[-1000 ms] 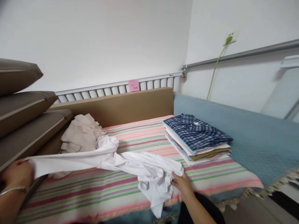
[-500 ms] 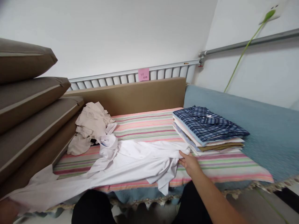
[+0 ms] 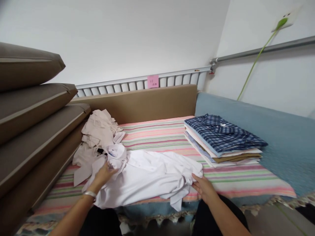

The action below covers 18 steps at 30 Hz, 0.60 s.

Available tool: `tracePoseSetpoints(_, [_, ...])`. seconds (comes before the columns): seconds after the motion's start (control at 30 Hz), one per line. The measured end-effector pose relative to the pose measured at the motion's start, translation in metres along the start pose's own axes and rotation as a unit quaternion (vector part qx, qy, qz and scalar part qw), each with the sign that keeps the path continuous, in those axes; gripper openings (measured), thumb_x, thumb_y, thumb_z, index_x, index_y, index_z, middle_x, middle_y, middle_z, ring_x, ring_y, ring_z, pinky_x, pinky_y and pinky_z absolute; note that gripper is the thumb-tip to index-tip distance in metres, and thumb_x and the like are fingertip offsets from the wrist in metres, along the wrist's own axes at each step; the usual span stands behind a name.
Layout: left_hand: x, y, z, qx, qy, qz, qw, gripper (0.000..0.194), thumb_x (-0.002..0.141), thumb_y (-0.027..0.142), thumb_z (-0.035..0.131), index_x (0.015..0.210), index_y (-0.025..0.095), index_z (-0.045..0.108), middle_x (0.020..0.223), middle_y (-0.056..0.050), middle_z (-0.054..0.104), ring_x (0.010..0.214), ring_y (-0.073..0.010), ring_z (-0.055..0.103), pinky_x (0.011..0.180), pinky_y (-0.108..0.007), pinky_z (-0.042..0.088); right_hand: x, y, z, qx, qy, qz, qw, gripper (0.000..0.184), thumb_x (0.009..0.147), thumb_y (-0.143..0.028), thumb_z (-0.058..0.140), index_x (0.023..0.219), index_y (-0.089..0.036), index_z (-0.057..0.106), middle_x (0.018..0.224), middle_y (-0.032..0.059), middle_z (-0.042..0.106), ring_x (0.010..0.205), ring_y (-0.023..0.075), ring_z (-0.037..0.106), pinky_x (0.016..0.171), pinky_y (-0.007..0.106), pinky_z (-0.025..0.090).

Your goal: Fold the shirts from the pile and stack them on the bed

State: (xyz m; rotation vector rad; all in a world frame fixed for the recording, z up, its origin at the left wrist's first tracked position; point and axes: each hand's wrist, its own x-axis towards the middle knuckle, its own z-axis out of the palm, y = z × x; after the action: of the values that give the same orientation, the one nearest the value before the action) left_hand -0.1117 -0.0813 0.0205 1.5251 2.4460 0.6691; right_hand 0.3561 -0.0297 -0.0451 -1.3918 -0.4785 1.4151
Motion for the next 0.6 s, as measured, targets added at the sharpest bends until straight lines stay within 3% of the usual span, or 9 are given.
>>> tracePoseSetpoints(0.1, [-0.005,-0.002,0.019,-0.058,-0.031,-0.023,0.998,0.037,0.069,0.033,0.058,0.098,0.01,0.062,0.094,-0.016,0.069,0.093,-0.0303,0.063,0.084,-0.04,0.045,-0.003,0.003,-0.006,-0.007,-0.012,0.008,1.0,0.041,0.06,-0.012,0.074,0.097,-0.017,0.056,0.07,0.0049,0.07,0.065,0.0211,0.068,0.065,0.031,0.058])
tracePoseSetpoints(0.17, [-0.007,-0.016,0.007,-0.105,-0.017,-0.021,0.994,0.031,0.077,0.032,0.047,0.093,0.011,0.064,0.092,-0.012,0.07,0.092,-0.0263,0.063,0.083,-0.035,0.046,-0.002,0.003,-0.009,-0.015,-0.008,0.014,1.0,0.042,0.058,-0.014,0.076,0.094,-0.018,0.055,0.07,0.0045,0.07,0.062,0.0199,0.067,0.06,0.03,0.058])
tracePoseSetpoints(0.23, [-0.012,-0.038,-0.012,-0.151,-0.003,-0.026,0.988,0.038,0.083,0.037,0.037,0.092,0.012,0.064,0.093,-0.009,0.071,0.093,-0.023,0.064,0.081,-0.031,0.048,0.0,0.004,-0.01,-0.024,-0.002,0.011,1.0,0.042,0.055,-0.016,0.078,0.091,-0.018,0.055,0.071,0.0046,0.07,0.06,0.0193,0.066,0.059,0.029,0.058])
tracePoseSetpoints(0.33, [-0.034,-0.083,-0.029,-0.255,0.021,-0.109,0.961,0.038,0.082,0.043,0.039,0.087,0.014,0.064,0.091,-0.007,0.072,0.095,-0.0222,0.064,0.081,-0.029,0.05,0.004,0.007,-0.009,-0.049,0.011,0.007,0.999,0.046,0.051,-0.019,0.08,0.09,-0.018,0.056,0.068,0.0043,0.069,0.057,0.0191,0.064,0.058,0.03,0.057])
tracePoseSetpoints(0.5, [-0.084,-0.149,-0.017,-0.357,0.052,-0.288,0.887,0.032,0.085,0.041,0.035,0.082,0.022,0.061,0.082,-0.006,0.072,0.081,-0.0211,0.067,0.068,-0.031,0.054,0.004,0.007,-0.006,-0.095,0.005,-0.002,0.995,0.049,0.046,-0.023,0.081,0.089,-0.019,0.057,0.064,0.0028,0.067,0.053,0.0177,0.061,0.052,0.028,0.055])
tracePoseSetpoints(0.53, [-0.091,-0.154,-0.014,-0.36,0.06,-0.305,0.88,0.031,0.085,0.041,0.035,0.083,0.022,0.06,0.082,-0.005,0.072,0.079,-0.0213,0.067,0.066,-0.032,0.054,0.003,0.006,-0.005,-0.099,0.007,-0.001,0.995,0.049,0.046,-0.023,0.081,0.088,-0.019,0.057,0.063,0.0022,0.066,0.051,0.0169,0.06,0.051,0.028,0.054])
tracePoseSetpoints(0.6, [-0.098,-0.152,-0.011,-0.286,0.113,-0.295,0.904,0.032,0.084,0.042,0.036,0.086,0.021,0.06,0.083,-0.005,0.072,0.077,-0.0217,0.067,0.064,-0.033,0.054,0.0,0.005,-0.003,-0.103,0.01,0.002,0.995,0.049,0.044,-0.024,0.08,0.086,-0.02,0.057,0.064,0.002,0.065,0.05,0.016,0.058,0.051,0.028,0.054])
